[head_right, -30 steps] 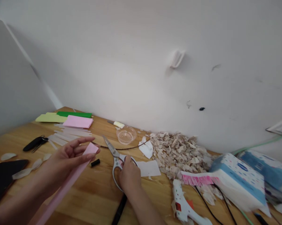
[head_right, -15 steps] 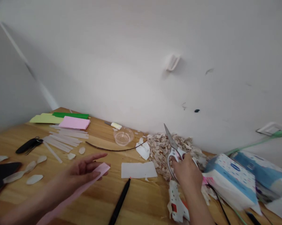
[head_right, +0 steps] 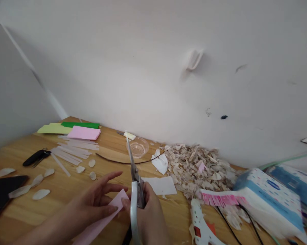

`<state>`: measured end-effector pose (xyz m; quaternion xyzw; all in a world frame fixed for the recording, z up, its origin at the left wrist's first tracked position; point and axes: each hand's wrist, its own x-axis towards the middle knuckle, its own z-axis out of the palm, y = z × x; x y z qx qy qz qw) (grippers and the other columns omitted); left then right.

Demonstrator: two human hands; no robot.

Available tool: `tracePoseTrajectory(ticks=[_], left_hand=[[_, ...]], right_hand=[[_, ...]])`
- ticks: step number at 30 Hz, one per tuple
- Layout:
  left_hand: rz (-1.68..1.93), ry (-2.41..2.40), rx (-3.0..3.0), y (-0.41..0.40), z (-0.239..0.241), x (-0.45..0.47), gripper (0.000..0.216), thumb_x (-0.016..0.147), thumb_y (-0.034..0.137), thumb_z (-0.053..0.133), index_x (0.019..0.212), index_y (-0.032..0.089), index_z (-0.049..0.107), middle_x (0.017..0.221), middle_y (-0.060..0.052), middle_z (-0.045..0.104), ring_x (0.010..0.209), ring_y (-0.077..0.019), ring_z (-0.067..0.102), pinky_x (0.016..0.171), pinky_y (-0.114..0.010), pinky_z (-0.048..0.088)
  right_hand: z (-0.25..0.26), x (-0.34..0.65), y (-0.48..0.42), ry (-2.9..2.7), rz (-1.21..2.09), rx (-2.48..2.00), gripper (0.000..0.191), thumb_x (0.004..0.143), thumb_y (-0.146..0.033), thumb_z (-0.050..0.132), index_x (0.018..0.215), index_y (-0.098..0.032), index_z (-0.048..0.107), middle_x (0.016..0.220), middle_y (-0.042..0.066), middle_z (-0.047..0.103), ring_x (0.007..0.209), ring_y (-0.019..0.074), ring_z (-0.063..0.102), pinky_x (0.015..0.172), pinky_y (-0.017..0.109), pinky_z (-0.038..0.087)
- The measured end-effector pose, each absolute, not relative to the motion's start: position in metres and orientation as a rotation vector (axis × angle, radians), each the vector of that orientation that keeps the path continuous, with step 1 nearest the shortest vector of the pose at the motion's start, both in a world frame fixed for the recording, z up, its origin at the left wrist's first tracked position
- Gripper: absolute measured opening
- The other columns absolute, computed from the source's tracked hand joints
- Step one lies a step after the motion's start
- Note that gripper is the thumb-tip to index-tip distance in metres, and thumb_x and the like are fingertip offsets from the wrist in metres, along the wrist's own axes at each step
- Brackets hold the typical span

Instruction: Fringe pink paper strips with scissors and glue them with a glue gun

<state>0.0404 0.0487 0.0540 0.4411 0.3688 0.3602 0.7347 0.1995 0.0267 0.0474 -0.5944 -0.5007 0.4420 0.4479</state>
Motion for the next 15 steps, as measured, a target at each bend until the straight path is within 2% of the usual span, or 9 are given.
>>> tracePoseTrajectory(ticks=[4,7,11,15], left_hand=[[0.727,0.798,0.986,0.05,0.061,0.042,0.043,0.06,0.018,0.072,0.099,0.019,0.054,0.088,-0.003,0.064,0.068,-0.014,0.062,0.064,-0.027,0.044],[0.607,0.785,0.978,0.049,0.062,0.043,0.022,0.062,0.024,0.072,0.079,0.015,0.061,0.067,0.0,0.066,0.06,-0.0126,0.06,0.06,-0.024,0.043],[0.552,0.891,0.912,0.047,0.06,0.045,0.016,0.062,0.029,0.072,0.064,0.017,0.061,0.054,0.004,0.066,0.047,-0.0099,0.057,0.05,-0.02,0.039],[0.568,0.918,0.945,0.048,0.059,0.045,0.01,0.063,0.027,0.071,0.065,0.019,0.065,0.054,0.006,0.067,0.045,-0.0097,0.057,0.047,-0.018,0.038]], right_hand=[[0.048,0.2,0.031,-1.23,1.067,-1.536,0.017,0.057,-0.025,0.061,0.063,-0.024,0.045,0.058,-0.003,0.06,0.053,0.0162,0.059,0.05,0.025,0.048],[0.053,0.198,0.031,-1.244,1.065,-1.565,0.015,0.054,-0.025,0.059,0.061,-0.024,0.046,0.056,-0.003,0.057,0.053,0.0164,0.057,0.049,0.026,0.047],[0.059,0.197,0.031,-1.237,1.047,-1.589,0.017,0.052,-0.029,0.06,0.06,-0.024,0.045,0.053,-0.004,0.053,0.052,0.0168,0.054,0.049,0.026,0.046],[0.059,0.2,0.032,-1.285,1.022,-1.618,0.017,0.055,-0.031,0.06,0.06,-0.024,0.045,0.054,-0.003,0.053,0.052,0.0167,0.052,0.049,0.027,0.045]])
